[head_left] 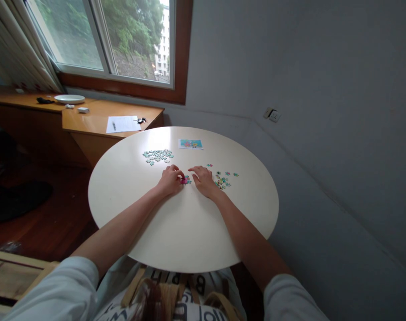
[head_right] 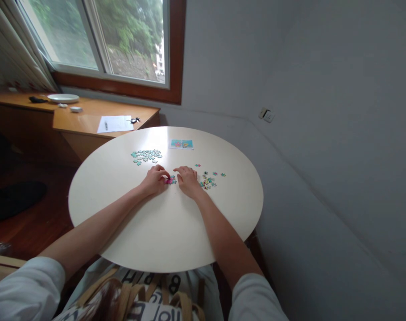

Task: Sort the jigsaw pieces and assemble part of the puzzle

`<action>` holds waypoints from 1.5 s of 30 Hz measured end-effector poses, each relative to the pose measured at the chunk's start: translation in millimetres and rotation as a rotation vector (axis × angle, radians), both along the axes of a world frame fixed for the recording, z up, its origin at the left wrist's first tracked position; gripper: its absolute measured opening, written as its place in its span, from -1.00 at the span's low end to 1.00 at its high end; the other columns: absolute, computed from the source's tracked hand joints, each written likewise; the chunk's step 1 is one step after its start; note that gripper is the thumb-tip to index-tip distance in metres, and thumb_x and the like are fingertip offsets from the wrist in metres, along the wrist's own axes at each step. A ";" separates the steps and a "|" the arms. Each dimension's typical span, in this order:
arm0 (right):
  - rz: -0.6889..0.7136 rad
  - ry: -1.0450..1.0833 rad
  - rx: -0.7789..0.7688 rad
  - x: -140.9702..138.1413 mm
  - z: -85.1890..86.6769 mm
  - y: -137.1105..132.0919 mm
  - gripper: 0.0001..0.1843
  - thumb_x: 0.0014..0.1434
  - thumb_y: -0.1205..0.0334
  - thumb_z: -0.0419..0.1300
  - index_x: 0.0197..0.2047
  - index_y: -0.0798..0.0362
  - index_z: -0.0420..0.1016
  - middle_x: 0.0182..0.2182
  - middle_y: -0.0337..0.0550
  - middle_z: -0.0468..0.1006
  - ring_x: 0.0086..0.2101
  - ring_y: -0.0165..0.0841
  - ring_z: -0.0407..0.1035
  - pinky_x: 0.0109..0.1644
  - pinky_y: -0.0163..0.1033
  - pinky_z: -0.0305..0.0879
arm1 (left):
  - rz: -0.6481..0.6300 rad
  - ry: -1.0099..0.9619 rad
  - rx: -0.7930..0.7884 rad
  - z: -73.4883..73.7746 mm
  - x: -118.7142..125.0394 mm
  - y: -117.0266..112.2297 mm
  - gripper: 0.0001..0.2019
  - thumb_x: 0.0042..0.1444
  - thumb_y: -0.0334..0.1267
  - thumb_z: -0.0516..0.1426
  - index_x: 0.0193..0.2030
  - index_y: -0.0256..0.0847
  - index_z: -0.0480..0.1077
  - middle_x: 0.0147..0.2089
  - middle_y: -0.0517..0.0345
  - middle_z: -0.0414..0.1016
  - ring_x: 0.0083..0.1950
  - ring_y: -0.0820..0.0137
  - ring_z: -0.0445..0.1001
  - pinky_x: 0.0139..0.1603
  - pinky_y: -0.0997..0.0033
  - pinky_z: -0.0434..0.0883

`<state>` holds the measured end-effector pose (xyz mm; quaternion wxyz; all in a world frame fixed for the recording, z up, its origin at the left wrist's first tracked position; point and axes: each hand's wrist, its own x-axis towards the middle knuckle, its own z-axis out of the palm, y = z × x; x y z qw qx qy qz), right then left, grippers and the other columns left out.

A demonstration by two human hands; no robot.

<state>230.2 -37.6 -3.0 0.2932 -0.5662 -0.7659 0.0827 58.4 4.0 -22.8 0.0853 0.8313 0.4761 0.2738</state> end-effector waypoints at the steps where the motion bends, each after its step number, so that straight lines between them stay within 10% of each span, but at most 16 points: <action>1: -0.004 0.016 0.019 -0.1 1.0 -0.5 -0.59 0.22 0.39 -0.03 0.06 -0.06 0.42 0.02 -0.09 0.42 0.05 -0.24 0.22 0.15 -0.01 0.05 | 0.004 -0.006 0.007 -0.3 0.2 0.1 -0.70 -0.04 -0.49 0.04 -0.29 -0.12 0.54 -0.16 0.04 0.38 -0.09 0.22 0.36 -0.02 0.16 0.36; 12: 0.004 -0.024 -0.035 1.6 -2.6 2.0 -0.60 0.16 0.48 -0.01 -0.13 -0.09 0.55 0.00 -0.11 0.41 0.05 -0.24 0.22 0.17 0.00 0.02 | 0.024 -0.092 -0.006 4.5 -1.5 -0.8 -0.69 -0.05 -0.51 0.00 -0.28 -0.17 0.51 -0.19 0.04 0.41 -0.11 0.24 0.38 -0.04 0.19 0.37; 22: -0.085 0.123 0.037 9.4 4.6 5.8 -0.61 0.11 0.51 -0.05 -0.18 0.02 0.54 -0.10 -0.07 0.46 -0.01 -0.26 0.29 0.16 -0.06 0.06 | -0.228 -0.026 -0.076 16.7 2.9 -10.7 -0.69 -0.06 -0.50 -0.02 -0.38 -0.14 0.52 -0.20 0.15 0.57 -0.11 0.29 0.47 0.10 0.15 0.22; 45: -0.060 0.189 0.111 15.8 1.4 11.0 -0.62 0.08 0.48 -0.04 -0.21 0.05 0.56 -0.18 -0.06 0.48 -0.08 -0.25 0.31 0.10 -0.10 0.20 | -0.125 0.028 -0.052 14.5 0.9 -9.1 -0.72 -0.02 -0.40 -0.01 -0.31 -0.16 0.52 -0.25 0.06 0.49 -0.19 0.30 0.44 0.01 0.16 0.19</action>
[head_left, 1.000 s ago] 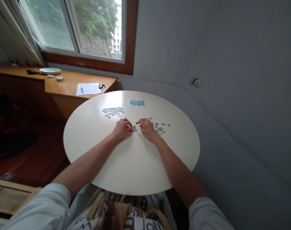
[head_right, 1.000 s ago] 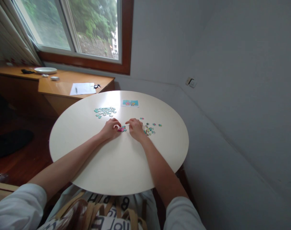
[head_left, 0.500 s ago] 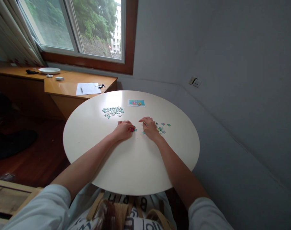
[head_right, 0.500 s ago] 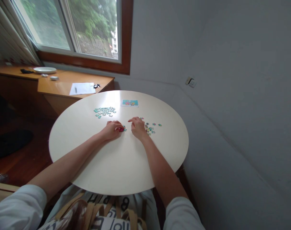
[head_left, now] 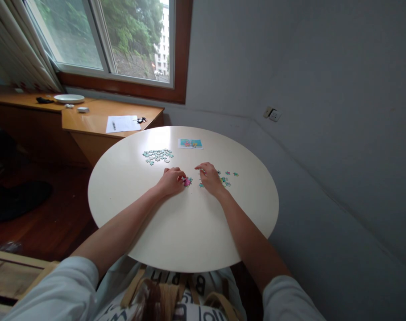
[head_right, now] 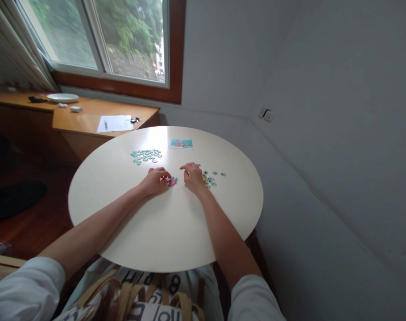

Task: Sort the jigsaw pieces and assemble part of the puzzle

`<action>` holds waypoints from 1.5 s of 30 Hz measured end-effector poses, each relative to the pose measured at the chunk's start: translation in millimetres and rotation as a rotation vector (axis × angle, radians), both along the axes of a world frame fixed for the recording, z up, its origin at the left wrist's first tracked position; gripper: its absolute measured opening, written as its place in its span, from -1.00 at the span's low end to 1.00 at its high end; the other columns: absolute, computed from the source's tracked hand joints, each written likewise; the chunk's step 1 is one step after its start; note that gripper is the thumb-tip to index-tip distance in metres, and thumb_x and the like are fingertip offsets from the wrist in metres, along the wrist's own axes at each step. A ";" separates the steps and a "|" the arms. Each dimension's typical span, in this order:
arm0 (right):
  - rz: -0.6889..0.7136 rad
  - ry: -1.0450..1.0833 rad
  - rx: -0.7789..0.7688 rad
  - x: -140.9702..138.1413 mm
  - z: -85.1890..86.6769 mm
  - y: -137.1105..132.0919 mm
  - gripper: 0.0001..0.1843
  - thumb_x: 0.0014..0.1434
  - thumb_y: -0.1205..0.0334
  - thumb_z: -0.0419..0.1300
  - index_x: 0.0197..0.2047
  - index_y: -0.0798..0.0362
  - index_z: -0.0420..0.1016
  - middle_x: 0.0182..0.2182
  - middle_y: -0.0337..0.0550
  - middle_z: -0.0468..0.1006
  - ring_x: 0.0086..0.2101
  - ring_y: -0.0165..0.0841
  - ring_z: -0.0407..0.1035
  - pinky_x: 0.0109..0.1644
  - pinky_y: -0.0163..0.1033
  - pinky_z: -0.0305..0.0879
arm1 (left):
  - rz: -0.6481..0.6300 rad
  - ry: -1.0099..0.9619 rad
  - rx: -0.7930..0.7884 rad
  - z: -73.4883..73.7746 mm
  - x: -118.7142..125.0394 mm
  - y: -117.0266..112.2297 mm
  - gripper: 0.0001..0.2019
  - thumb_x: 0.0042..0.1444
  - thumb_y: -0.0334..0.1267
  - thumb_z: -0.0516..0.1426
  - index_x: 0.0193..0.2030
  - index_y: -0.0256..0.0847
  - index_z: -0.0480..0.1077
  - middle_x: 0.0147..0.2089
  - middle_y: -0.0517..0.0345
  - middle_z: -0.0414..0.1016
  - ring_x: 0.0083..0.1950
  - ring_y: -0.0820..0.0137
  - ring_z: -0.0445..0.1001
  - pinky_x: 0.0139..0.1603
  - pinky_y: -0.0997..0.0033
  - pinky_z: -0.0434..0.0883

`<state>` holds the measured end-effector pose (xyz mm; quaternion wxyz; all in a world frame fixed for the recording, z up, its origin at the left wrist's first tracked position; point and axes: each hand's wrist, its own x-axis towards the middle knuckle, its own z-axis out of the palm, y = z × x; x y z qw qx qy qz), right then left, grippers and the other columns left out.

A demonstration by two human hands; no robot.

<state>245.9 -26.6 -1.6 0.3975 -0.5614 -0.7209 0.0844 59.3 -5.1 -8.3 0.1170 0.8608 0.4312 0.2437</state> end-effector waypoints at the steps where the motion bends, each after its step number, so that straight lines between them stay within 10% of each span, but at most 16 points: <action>1: -0.004 0.005 0.008 1.1 0.1 0.4 -0.63 0.08 0.47 -0.04 -0.22 0.05 0.55 -0.18 -0.06 0.48 -0.09 -0.25 0.31 0.11 -0.11 0.19 | -0.006 -0.015 0.001 0.3 0.2 -0.6 -0.72 -0.02 -0.40 -0.01 -0.30 -0.16 0.52 -0.22 0.06 0.49 -0.16 0.29 0.44 0.03 0.16 0.19; 20: -0.190 0.062 -0.094 42.8 7.2 6.1 -0.71 0.04 0.45 0.00 -0.35 0.11 0.56 -0.26 -0.07 0.54 -0.28 -0.36 0.39 -0.02 -0.21 0.27 | -0.012 0.002 -0.024 -3.1 -0.6 2.9 -0.80 0.10 -0.27 0.07 -0.22 -0.12 0.52 -0.11 0.02 0.47 -0.05 0.22 0.41 0.07 0.12 0.14; 28: 0.108 0.006 -0.375 41.8 13.2 -9.6 -0.80 -0.03 0.20 0.23 -0.33 0.10 0.57 -0.46 -0.21 0.48 -0.44 -0.43 0.32 -0.33 -0.32 0.23 | 0.119 -0.002 0.011 -10.5 -2.1 10.3 -0.82 0.09 -0.32 0.08 -0.26 -0.13 0.52 -0.16 0.04 0.46 -0.07 0.22 0.43 0.06 0.14 0.20; 45: 0.124 -0.134 -0.436 35.6 18.8 -13.7 -0.86 -0.10 0.25 0.29 -0.41 0.12 0.57 -0.51 -0.25 0.44 -0.46 -0.45 0.25 -0.38 -0.35 0.12 | 0.077 -0.046 -0.078 0.9 3.4 0.1 -0.81 0.07 -0.10 0.17 -0.28 -0.13 0.50 -0.43 0.19 0.48 -0.18 0.28 0.42 0.00 0.24 0.21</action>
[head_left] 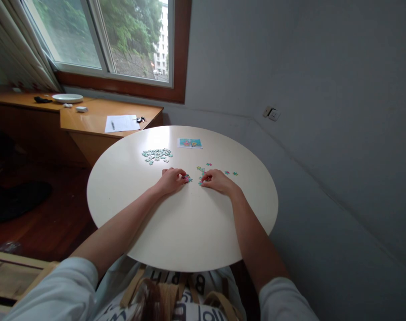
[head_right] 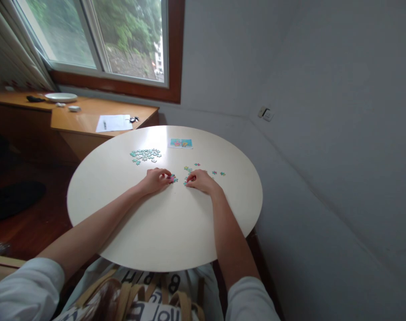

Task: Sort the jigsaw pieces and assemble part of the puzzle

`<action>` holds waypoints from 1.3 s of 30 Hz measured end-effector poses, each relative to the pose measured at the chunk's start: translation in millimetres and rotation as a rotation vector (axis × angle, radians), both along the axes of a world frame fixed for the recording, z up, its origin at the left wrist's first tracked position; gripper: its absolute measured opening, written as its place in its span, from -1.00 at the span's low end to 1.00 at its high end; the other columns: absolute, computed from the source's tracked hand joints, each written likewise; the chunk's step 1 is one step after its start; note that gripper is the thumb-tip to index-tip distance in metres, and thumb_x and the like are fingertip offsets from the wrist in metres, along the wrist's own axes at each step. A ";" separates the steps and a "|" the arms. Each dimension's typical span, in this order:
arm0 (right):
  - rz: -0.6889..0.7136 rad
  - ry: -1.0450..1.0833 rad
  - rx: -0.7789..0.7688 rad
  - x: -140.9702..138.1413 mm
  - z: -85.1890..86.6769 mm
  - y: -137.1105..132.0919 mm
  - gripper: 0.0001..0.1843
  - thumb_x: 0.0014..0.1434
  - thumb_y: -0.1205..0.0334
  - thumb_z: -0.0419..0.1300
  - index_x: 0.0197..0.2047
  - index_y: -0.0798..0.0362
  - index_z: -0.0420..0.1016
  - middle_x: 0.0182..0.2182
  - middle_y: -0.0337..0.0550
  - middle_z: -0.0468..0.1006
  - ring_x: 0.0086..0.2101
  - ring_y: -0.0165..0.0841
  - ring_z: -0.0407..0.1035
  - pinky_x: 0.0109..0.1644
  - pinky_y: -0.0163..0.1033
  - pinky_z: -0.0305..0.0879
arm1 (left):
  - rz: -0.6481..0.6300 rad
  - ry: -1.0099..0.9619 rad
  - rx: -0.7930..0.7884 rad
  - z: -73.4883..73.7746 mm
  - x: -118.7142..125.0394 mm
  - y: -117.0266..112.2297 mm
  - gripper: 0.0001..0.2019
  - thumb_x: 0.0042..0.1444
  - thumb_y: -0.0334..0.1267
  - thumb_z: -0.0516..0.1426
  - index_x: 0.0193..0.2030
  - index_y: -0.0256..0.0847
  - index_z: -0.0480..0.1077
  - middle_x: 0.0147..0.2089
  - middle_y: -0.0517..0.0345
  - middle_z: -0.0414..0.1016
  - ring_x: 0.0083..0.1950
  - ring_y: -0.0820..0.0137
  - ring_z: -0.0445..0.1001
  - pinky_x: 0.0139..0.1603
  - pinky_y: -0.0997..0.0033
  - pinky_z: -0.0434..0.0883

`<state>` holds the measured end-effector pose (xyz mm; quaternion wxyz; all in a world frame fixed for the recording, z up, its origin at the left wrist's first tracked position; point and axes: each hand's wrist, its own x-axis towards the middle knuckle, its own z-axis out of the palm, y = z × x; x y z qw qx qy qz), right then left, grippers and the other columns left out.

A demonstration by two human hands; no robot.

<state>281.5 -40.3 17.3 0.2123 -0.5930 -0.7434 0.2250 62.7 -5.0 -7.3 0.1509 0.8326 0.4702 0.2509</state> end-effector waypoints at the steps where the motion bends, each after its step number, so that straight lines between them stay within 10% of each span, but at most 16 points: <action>1: 0.000 0.008 -0.005 -0.2 -0.4 0.3 -0.86 -0.10 0.25 0.29 -0.41 0.12 0.57 -0.52 -0.25 0.43 -0.46 -0.46 0.24 -0.38 -0.35 0.11 | -0.011 0.001 0.000 0.1 0.4 -0.6 -0.81 0.07 -0.09 0.16 -0.27 -0.13 0.49 -0.44 0.19 0.48 -0.18 0.28 0.41 0.01 0.23 0.21; 39: 0.026 0.231 -0.039 -3.7 -6.7 3.1 -0.84 -0.01 0.30 0.18 -0.34 0.16 0.54 -0.48 -0.18 0.50 -0.43 -0.42 0.34 -0.35 -0.33 0.24 | -0.006 0.020 0.013 -13.0 -1.0 10.0 -0.72 0.01 -0.07 0.21 -0.17 -0.13 0.54 0.00 0.01 0.48 0.02 0.16 0.42 0.10 0.14 0.30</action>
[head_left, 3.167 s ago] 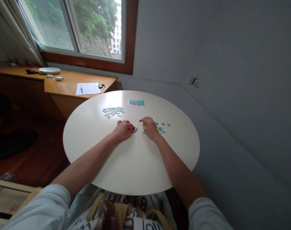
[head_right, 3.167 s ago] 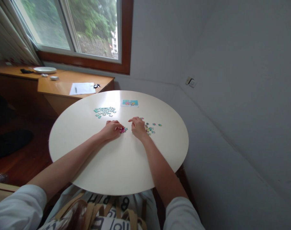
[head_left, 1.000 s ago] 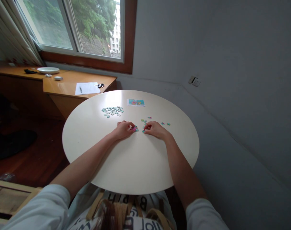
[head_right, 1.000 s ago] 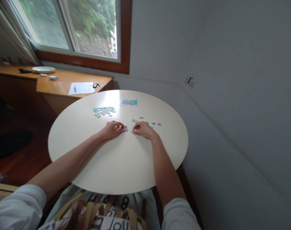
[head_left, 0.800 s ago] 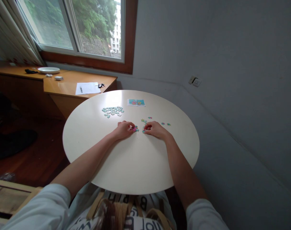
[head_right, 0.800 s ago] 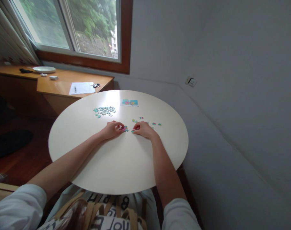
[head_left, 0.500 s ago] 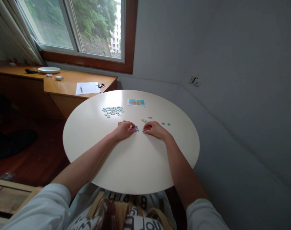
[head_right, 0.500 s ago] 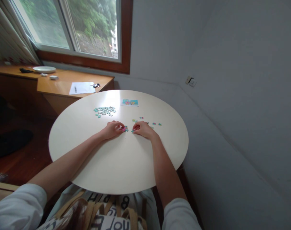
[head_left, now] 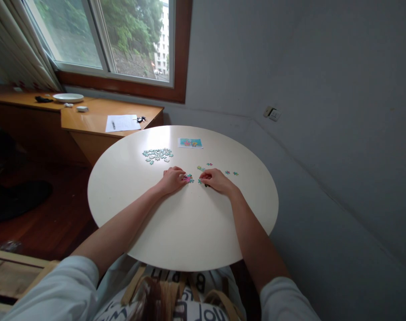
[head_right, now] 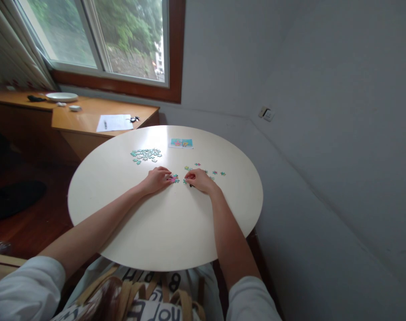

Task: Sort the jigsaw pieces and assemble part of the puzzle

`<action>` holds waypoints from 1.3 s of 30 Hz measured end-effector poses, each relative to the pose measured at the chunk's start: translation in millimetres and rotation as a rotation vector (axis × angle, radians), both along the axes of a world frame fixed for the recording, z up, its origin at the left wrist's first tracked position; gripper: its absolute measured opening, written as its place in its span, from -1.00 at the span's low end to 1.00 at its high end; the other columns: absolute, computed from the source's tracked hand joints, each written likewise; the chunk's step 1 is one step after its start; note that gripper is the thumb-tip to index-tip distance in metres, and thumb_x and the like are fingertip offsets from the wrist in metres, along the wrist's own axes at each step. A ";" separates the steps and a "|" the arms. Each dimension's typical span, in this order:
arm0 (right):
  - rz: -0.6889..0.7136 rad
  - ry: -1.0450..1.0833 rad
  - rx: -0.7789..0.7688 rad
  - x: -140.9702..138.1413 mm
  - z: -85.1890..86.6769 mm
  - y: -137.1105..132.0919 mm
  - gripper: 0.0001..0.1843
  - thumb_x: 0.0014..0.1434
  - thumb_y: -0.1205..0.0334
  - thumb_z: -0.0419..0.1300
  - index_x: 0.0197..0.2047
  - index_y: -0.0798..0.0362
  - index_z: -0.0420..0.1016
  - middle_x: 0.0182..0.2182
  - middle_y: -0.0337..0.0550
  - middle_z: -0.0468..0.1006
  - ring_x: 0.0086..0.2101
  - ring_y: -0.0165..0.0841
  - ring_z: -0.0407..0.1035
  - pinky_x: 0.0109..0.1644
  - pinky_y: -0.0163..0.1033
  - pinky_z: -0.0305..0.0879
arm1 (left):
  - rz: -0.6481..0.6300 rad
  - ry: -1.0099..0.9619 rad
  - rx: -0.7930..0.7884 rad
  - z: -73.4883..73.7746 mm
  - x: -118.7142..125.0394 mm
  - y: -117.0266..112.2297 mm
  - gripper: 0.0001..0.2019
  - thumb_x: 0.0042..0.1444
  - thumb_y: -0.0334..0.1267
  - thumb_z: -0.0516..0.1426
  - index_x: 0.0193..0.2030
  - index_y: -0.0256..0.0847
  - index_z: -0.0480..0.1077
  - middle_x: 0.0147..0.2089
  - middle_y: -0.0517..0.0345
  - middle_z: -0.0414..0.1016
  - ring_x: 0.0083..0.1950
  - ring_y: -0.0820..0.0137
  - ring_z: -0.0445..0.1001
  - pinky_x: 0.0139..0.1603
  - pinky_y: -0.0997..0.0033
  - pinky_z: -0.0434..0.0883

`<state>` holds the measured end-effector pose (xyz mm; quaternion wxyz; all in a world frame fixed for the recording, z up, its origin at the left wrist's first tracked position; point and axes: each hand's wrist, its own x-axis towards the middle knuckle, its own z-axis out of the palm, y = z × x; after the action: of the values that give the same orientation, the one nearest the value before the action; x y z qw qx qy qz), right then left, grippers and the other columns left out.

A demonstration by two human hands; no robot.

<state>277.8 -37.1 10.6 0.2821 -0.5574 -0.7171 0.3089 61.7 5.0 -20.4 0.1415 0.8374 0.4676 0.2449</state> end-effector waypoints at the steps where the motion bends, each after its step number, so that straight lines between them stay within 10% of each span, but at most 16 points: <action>1: -0.003 0.003 0.006 -0.2 0.0 -0.1 -0.84 0.00 0.28 0.18 -0.35 0.16 0.53 -0.48 -0.17 0.50 -0.43 -0.42 0.35 -0.35 -0.33 0.24 | -0.006 0.003 -0.001 0.3 -0.3 -0.1 -0.74 0.02 -0.07 0.21 -0.19 -0.13 0.55 -0.01 0.01 0.49 0.01 0.16 0.41 0.10 0.13 0.30; 19: -0.172 0.182 0.174 -27.4 -20.4 14.1 -0.94 0.03 0.30 0.19 -0.39 0.09 0.48 -0.47 -0.20 0.53 -0.39 -0.40 0.41 -0.22 -0.28 0.31 | -0.164 0.017 0.001 0.8 1.8 -7.1 -0.67 0.01 0.08 0.19 -0.20 -0.05 0.58 -0.04 0.02 0.48 0.00 0.15 0.38 0.11 0.06 0.18; 39: -0.210 -0.094 0.175 -44.4 -20.5 17.9 -0.88 0.14 0.25 0.12 -0.35 0.04 0.47 -0.32 -0.17 0.55 -0.24 -0.36 0.38 -0.07 -0.23 0.21 | -0.123 -0.010 0.040 6.0 2.9 -12.6 -0.78 -0.03 -0.01 0.26 -0.26 0.01 0.59 0.03 0.06 0.36 0.04 0.15 0.27 0.11 0.08 0.18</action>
<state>233.4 -19.2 -9.9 0.3262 -0.6167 -0.6915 0.1875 64.6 -7.6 -14.4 0.1421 0.8659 0.4097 0.2493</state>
